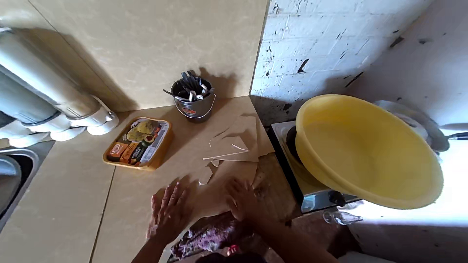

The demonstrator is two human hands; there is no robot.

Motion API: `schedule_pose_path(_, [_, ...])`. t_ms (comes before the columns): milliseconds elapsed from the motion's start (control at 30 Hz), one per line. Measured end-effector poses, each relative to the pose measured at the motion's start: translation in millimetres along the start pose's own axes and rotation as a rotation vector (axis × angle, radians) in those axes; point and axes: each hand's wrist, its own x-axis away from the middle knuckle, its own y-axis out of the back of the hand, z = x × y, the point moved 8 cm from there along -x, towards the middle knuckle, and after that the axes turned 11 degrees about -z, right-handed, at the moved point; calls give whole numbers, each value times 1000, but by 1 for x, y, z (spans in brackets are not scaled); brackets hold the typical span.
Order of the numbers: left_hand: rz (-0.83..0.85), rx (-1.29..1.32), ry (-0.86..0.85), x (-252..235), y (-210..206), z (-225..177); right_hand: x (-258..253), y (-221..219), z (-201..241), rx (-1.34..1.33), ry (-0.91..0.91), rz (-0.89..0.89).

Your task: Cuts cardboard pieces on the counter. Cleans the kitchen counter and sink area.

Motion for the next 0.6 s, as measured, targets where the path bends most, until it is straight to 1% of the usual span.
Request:
schedule_pose_path(100, [15,23,19,-4,1,0,52,17,-21,51,-5,-153])
schedule_pose_path(133, [41,27,34,-4,1,0,63,21,-27,47,23,-225])
schedule_pose_path(200, [112,37,65,-3,0,1,68,38,-34,-14,11,-314])
schedule_pose_path(267, [154,39,86,-4,-1,3,49,71,-45,-19,-98,-353])
schedule_pose_path(300, [161,48,94,-4,-1,4,33,91,-54,3,-164,-358])
schedule_pose_path(333, [139,63,90,-4,-1,4,17,108,-67,30,-200,-409])
schedule_pose_path(400, [111,82,86,-2,-3,6,-9,125,-96,67,-206,-596])
schedule_pose_path(433, [106,80,85,-2,-4,6,-18,121,-109,73,-251,-613])
schedule_pose_path(467, [109,73,89,-2,-4,7,-23,107,-120,107,-326,-537])
schedule_pose_path(533, [82,56,84,-2,-4,8,-22,67,-131,269,-460,-290])
schedule_pose_path(600, [62,51,84,-2,-5,8,-24,51,-134,367,-469,-236])
